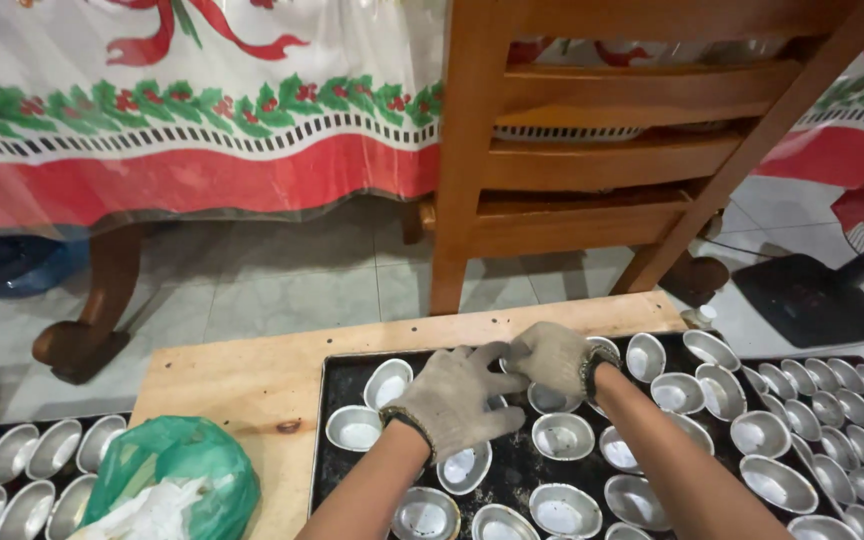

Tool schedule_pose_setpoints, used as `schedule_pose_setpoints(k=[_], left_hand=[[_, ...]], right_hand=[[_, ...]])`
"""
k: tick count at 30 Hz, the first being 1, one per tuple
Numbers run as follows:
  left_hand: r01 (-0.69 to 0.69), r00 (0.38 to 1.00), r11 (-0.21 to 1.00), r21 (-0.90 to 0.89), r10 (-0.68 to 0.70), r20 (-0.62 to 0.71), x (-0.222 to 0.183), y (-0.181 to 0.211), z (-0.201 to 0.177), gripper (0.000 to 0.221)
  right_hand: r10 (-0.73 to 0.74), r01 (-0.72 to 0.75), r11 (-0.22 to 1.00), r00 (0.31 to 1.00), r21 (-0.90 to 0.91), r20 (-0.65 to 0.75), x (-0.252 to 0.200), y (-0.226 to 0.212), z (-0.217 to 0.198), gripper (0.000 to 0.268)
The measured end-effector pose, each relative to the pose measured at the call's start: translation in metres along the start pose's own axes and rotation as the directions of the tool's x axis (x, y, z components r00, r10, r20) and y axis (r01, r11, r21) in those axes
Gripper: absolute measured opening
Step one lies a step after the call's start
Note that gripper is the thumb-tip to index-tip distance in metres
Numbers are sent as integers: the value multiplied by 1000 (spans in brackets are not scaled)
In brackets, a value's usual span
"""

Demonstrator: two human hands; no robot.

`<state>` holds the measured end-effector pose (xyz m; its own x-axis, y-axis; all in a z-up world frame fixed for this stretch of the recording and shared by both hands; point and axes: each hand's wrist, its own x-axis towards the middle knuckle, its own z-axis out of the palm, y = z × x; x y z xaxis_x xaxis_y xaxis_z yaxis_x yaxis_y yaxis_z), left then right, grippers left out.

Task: Greasing small metal baking molds with a cloth and grease on a production table

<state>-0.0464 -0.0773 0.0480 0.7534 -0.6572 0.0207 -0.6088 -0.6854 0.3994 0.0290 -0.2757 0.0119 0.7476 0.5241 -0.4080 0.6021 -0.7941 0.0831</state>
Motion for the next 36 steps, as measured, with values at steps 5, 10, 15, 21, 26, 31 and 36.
schedule_pose_setpoints(k=[5, 10, 15, 21, 26, 31, 36], left_hand=[[61, 998, 996, -58, -59, 35, -1, 4, 0, 49], [-25, 1000, 999, -36, 24, -17, -2, -3, 4, 54], [-20, 1000, 1000, 1, 20, 2, 0, 0, -1, 55], [-121, 991, 993, 10, 121, -64, 6, -13, 8, 55], [-194, 968, 981, 9, 193, -158, 14, -23, 23, 65], [-120, 993, 991, -64, 121, 15, 12, -18, 7, 74], [-107, 989, 992, -73, 113, 90, 10, -14, -7, 60]], right_hand=[[372, -237, 514, 928, 824, 35, -13, -5, -14, 15], [369, 13, 207, 925, 978, -91, -17, 24, 7, 15], [398, -71, 220, 917, 973, -23, -35, 28, -12, 26], [539, -425, 560, 839, 711, 77, -34, 5, -45, 20], [481, -513, 853, 844, 94, 238, -6, -15, -40, 24], [550, -580, 807, 807, 111, 217, 4, -19, -15, 21], [568, -594, 747, 804, 298, 177, 2, -19, -9, 17]])
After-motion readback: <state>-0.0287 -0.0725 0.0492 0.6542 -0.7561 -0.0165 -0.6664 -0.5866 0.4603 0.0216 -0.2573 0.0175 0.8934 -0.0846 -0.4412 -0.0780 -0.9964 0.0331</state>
